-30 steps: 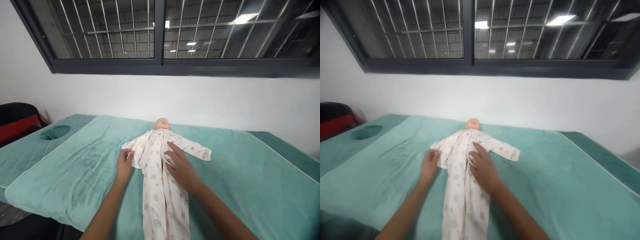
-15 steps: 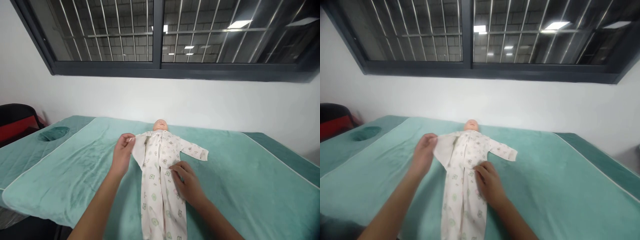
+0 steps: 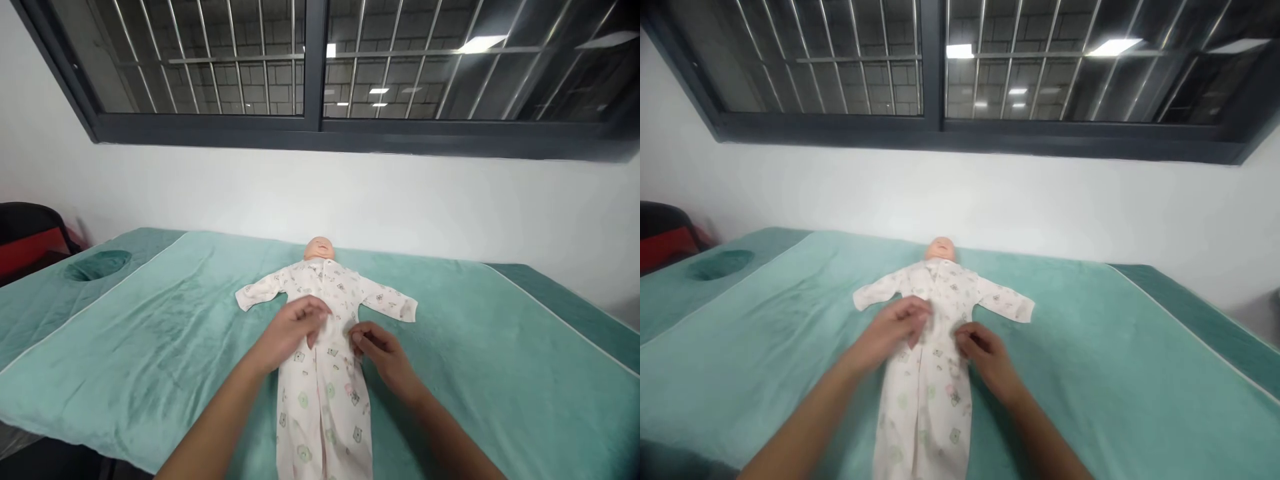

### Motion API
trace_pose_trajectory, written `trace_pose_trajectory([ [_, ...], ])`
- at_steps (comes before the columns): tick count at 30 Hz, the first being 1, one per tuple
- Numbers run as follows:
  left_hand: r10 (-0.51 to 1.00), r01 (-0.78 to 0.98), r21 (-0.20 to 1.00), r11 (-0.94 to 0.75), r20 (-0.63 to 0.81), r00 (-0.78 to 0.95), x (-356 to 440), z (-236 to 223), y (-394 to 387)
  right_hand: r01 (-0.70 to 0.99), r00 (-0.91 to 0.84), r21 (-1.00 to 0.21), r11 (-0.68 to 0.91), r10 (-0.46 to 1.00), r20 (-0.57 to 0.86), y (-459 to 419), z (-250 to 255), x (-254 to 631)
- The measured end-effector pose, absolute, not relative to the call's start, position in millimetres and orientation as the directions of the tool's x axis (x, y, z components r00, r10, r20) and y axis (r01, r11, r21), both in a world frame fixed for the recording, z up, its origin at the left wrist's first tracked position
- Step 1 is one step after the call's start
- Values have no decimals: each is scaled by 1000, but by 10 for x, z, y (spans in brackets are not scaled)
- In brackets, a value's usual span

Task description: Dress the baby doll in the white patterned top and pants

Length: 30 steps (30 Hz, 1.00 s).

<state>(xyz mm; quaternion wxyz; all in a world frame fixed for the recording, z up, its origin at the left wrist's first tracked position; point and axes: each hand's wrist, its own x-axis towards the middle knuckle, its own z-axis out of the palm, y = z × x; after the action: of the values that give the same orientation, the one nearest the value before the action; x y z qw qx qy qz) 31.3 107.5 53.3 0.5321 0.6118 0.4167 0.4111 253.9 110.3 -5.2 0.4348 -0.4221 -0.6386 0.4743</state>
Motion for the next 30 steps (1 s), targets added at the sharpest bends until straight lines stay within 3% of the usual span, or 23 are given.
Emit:
trace_pose_trajectory([
  [3,992,43,991,-127,128,-15,253,524,1408,261,-123,-924,279,959,255,1393,86,2370],
  [6,966,153,983,-104,136,-219,299,486,1852,487,-32,-802,347,924,381,1788,297,2087],
  [10,953,313,950,11,85,-291,372,409,2375,804,-33,-573,159,974,224,2255,551,1729],
  [12,952,333,943,14,90,-293,348,346,2531,874,-55,-471,121,987,153,2402,590,1633],
  [15,955,321,947,-26,118,-271,251,231,2626,897,-102,-410,167,979,177,2535,520,1608],
  [20,965,-39,991,-129,117,-237,165,158,2622,821,-71,-510,257,932,355,2627,368,1691],
  [25,976,-420,906,-58,-37,-214,237,198,2611,626,53,-759,179,961,271,2622,368,1727],
  [27,983,-394,919,-26,-47,-176,244,207,2607,545,53,-818,183,966,252,2613,365,1723],
  [30,985,-117,990,-77,57,-165,217,226,2597,496,19,-836,233,960,279,2602,331,1716],
])
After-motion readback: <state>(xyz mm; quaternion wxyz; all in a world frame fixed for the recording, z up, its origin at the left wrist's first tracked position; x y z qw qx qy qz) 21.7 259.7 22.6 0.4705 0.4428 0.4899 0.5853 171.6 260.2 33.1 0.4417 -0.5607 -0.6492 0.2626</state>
